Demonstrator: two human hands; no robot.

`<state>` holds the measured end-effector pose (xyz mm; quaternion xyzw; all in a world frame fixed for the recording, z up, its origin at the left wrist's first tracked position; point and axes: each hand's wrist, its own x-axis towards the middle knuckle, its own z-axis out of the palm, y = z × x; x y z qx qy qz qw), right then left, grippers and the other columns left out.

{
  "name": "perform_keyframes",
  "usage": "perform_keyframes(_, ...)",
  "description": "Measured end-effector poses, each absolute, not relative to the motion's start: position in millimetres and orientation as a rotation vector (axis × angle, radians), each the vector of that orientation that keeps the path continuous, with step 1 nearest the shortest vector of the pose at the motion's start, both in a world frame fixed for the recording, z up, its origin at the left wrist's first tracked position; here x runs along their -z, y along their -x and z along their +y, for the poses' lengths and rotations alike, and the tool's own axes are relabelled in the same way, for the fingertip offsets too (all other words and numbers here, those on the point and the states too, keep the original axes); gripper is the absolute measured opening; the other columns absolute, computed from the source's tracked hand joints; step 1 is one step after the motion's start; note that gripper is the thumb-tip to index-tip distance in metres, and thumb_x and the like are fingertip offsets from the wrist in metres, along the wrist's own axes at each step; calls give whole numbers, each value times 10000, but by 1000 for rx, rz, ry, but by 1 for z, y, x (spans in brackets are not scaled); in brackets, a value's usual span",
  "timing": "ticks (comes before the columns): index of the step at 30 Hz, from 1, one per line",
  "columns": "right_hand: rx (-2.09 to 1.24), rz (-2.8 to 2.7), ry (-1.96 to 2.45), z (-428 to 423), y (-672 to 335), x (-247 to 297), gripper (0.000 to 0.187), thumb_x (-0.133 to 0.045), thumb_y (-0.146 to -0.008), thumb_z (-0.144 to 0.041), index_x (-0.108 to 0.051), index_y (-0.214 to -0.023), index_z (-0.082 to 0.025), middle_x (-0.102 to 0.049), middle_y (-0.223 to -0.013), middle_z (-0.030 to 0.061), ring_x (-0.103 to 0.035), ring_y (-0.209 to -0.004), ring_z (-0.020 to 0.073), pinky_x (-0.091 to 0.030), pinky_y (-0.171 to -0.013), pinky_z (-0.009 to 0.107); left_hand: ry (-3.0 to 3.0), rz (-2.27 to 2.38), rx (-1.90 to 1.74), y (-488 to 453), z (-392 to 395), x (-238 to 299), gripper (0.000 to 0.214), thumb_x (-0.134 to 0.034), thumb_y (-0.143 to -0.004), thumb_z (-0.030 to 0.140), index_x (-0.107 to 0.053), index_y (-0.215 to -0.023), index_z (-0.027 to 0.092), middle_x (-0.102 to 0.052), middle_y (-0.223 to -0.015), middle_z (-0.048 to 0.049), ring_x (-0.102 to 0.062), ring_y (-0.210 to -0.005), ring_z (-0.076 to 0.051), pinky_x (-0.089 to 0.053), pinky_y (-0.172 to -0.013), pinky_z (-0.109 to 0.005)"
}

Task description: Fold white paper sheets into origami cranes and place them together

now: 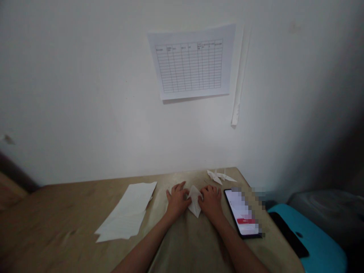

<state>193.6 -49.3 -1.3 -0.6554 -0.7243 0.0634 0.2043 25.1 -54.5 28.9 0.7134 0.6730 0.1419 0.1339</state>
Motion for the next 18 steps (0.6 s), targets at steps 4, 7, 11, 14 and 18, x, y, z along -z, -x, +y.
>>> perform_keyframes(4,-178,-2029,1846,-49,-191,2,227,-560,-886,-290,-701,-1055,-234,-647,-1203,99,-490,-1179,291,-245,-1067,459,-2071,1944,-447,-25,-53,-27,255,-643,-805,297,-728,-1045,292,-401,-1616,11,-305,-1483,-321,-88,-1184,-741)
perform_keyframes(7,-184,-2025,1855,-49,-189,1,243,-569,-869,-283,-700,-1069,-240,-642,-1209,96,-487,-1181,293,-243,-1074,464,-2072,1937,-454,-25,-52,-25,283,-646,-789,274,-720,-1061,277,-398,-1618,-2,-304,-1482,-323,-79,-1180,-749)
perform_keyframes(11,-229,-2031,1825,-48,-192,1,252,-572,-861,-279,-712,-1066,-234,-642,-1207,86,-483,-1188,284,-247,-1085,459,-2087,1923,-491,-24,-51,-21,260,-661,-780,261,-721,-1032,269,-409,-1611,-6,-308,-1478,-331,-73,-1176,-753)
perform_keyframes(14,-263,-2039,1756,-48,-198,1,226,-568,-866,-268,-734,-1017,-237,-653,-1184,68,-486,-1183,267,-262,-1090,436,-2103,1888,-540,-20,-51,-18,255,-672,-784,262,-722,-1032,290,-427,-1599,9,-315,-1476,-321,-72,-1181,-743)
perform_keyframes(18,-322,-2074,1634,-50,-208,0,271,-602,-859,-351,-745,-1066,-249,-644,-1217,65,-477,-1203,271,-293,-1097,424,-2119,1821,-595,-12,-49,-15,193,-690,-800,281,-732,-985,312,-436,-1591,32,-341,-1462,-301,-72,-1192,-724)
